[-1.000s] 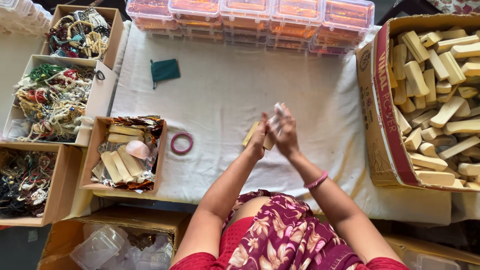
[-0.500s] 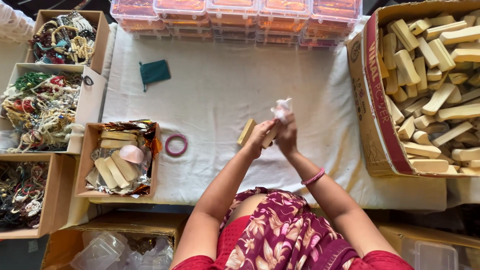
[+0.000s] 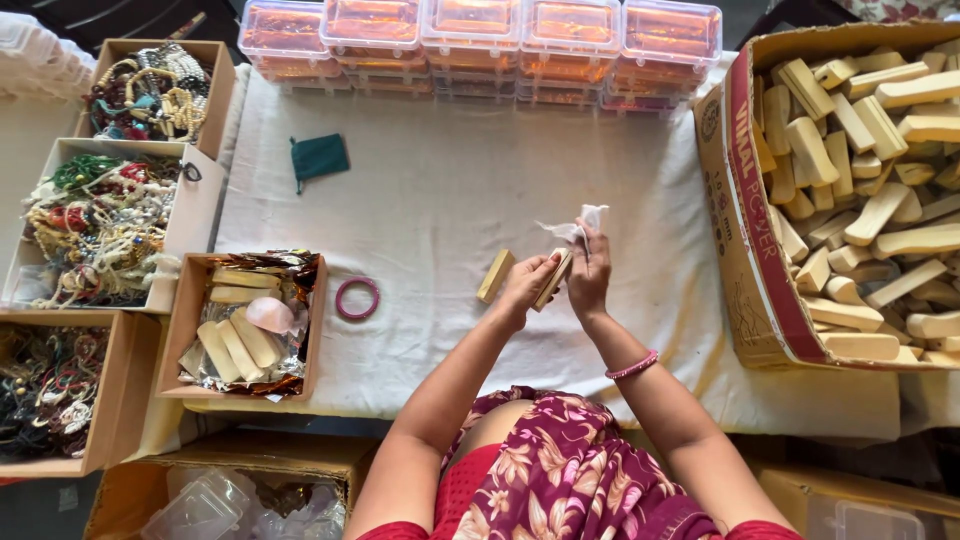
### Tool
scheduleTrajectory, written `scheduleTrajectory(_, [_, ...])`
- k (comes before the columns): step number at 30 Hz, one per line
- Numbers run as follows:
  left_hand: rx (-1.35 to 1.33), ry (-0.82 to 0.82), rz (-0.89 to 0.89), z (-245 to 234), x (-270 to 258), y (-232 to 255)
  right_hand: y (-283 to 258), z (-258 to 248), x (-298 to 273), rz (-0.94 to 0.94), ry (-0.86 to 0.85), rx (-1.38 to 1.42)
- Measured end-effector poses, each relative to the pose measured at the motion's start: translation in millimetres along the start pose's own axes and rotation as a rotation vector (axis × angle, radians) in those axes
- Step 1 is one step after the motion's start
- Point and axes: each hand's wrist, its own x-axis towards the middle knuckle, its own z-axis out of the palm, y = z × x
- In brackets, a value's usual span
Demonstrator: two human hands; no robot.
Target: Cleaning or polishing small wooden blocks with a white cloth.
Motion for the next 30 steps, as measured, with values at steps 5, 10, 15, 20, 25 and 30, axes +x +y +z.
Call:
scheduleTrajectory(5, [-0.430, 0.163, -0.088, 11.7, -21.8, 43.0, -24.0, 1.3, -25.8, -0.414, -0.081, -0.322])
scheduleTrajectory(10, [-0.354, 0.095, 0.002, 4.4, -21.3, 19.6, -22.5, 1.6, -10.3, -0.508, -0.124, -0.309])
scheduleTrajectory(15, [-0.272, -0.021, -0.035, 0.9, -22.3, 12.4, 62.8, 12.5, 16.7, 0.368, 0.011, 0.526])
scheduleTrajectory(20, [-0.581, 0.107, 0.079, -16.8, 13.9, -16.1, 41.8, 39.2, -63.4, 0.035, -0.176, 0.291])
scheduleTrajectory(25, [-0.824, -0.045, 0.033, -15.5, -24.5, -3.5, 44.9, 43.0, -62.5, -0.350, -0.300, -0.323])
scheduleTrajectory(30, [-0.663, -0.034, 0.121, -16.5, -40.6, -10.5, 31.9, 50.8, -41.7, -0.124, -0.190, -0.332])
